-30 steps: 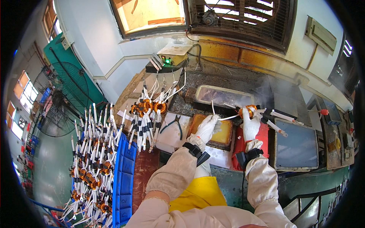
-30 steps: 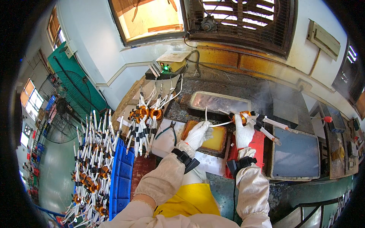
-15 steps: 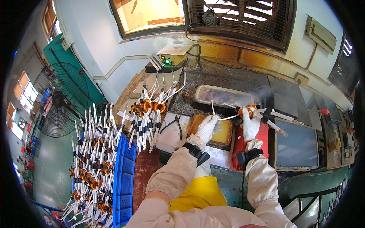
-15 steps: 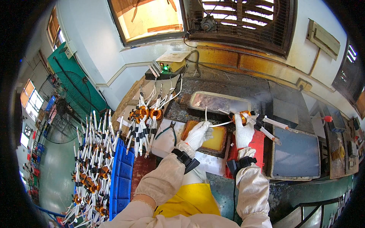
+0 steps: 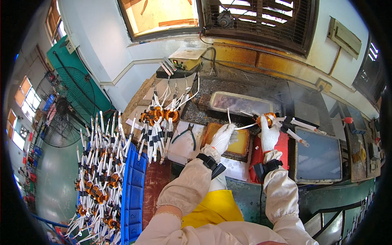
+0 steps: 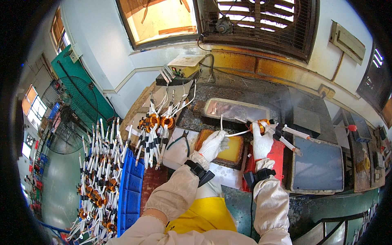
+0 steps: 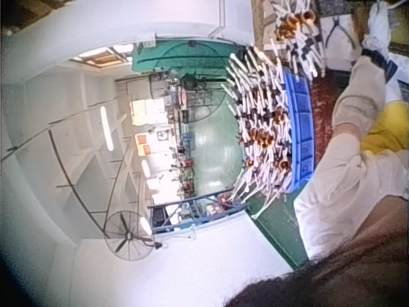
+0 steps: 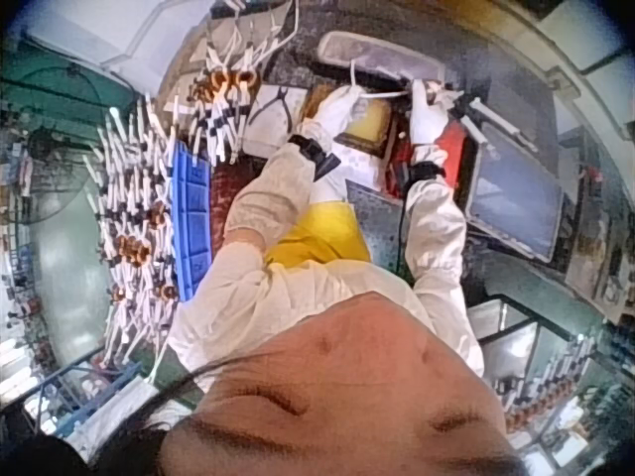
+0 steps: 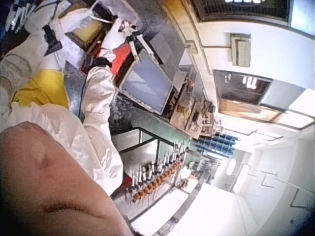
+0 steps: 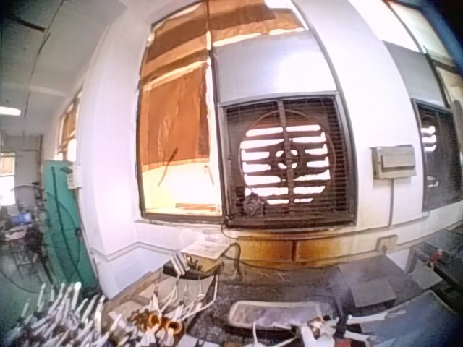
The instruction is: Dipping the ends of copper coil wires into a molten tinning bath for soldering.
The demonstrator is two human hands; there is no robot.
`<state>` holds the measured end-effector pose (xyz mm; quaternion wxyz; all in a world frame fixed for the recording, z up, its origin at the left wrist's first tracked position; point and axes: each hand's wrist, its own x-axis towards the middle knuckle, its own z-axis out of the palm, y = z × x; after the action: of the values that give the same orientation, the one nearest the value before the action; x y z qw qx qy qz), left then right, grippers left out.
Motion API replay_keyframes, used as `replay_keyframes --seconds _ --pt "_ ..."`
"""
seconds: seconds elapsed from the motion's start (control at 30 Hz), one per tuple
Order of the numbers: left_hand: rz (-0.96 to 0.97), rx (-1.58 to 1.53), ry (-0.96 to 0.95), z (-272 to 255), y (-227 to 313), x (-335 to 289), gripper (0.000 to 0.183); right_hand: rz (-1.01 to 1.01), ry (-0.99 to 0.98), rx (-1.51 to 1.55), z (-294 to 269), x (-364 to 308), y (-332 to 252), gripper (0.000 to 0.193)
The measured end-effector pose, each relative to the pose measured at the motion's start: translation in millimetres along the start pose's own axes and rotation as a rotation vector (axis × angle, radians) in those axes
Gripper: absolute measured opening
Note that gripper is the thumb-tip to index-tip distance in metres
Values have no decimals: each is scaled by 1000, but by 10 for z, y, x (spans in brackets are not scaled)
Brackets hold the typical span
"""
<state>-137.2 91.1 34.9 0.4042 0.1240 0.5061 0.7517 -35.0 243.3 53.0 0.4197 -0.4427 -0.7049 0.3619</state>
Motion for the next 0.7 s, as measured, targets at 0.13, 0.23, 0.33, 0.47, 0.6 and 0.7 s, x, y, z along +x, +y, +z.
replay_keyframes --seconds 0.13,0.23,0.33,0.47,0.6,0.7 --pt "0 5 -4 -18 -2 2 23 -8 -15 -4 -26 -26 -86 61" --pt "3 16 -12 -20 4 -7 23 34 -24 8 -26 -35 -107 60" --pt "-11 -3 -2 6 8 -4 23 -5 6 -10 -3 -10 -46 60" --pt "-15 4 -1 24 20 -10 23 6 1 12 -2 5 -15 61" --pt "-16 6 4 31 18 -12 23 40 6 12 32 34 58 62" --pt "-17 5 3 38 16 -19 23 78 -21 51 15 31 35 63"
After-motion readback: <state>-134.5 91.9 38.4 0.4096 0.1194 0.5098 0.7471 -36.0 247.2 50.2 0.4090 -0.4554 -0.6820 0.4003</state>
